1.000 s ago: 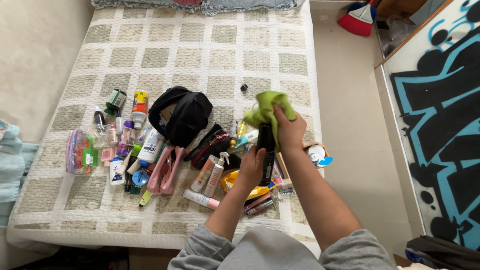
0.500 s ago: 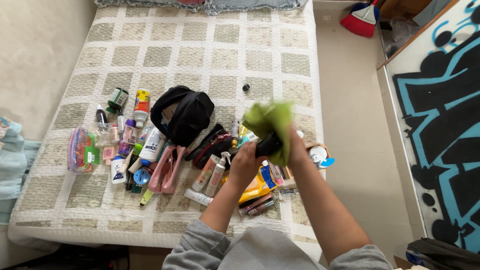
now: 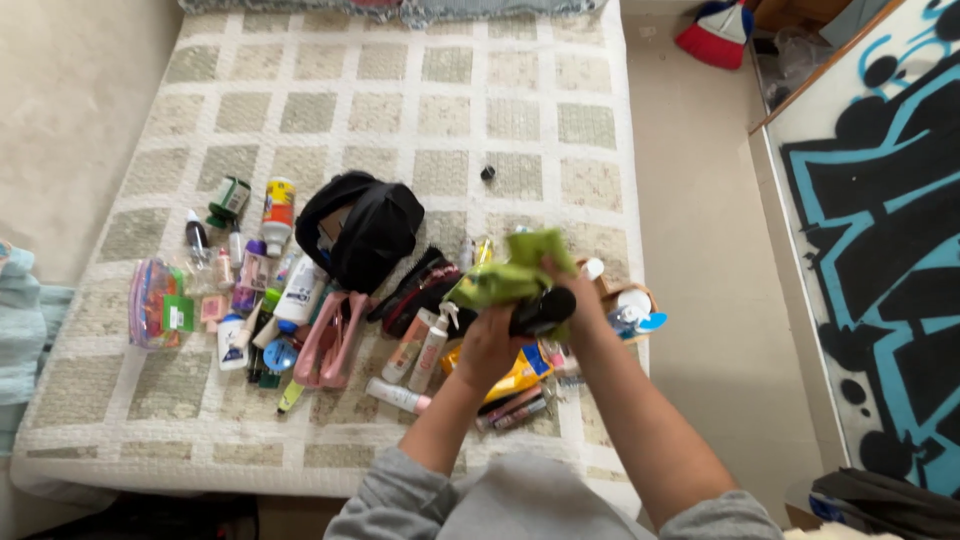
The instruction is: The person wipes the surfaces of various cosmetic bottles and tubes with a green cloth and places them into a wooden organizer. The person handles items one at a time, including bottles, tubes, and a small box, and arranges them in the organizer on the bed.
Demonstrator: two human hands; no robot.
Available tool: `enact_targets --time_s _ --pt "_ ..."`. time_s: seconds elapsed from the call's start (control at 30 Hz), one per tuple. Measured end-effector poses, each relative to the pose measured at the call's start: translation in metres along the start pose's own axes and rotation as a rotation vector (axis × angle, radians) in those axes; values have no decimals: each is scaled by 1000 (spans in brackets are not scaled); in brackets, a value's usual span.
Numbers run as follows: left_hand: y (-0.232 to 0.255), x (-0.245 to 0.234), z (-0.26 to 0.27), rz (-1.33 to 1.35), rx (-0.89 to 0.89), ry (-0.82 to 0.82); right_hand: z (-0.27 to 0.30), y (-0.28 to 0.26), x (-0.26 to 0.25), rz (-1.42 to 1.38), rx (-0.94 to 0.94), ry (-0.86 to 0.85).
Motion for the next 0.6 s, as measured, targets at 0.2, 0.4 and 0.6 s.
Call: enact_targets --time_s 0.2,0.4,0.6 --pt "-30 23 18 -109 -35 21 -102 71 -39 -144 -181 -154" --pt "-26 22 21 -126 -166 -75 -25 3 -12 196 -271 -38" --pt "-30 25 51 14 -311 -193 -18 -12 -18 168 -238 -154"
Point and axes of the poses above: each hand's wrist, its own z-axis away from the middle knuckle, its own x-axis out of the palm, y = z × x, the point moved 1 cm from there along -z, towards the middle knuckle, and after that the axes turned 14 degrees about z, right-handed, at the moved point
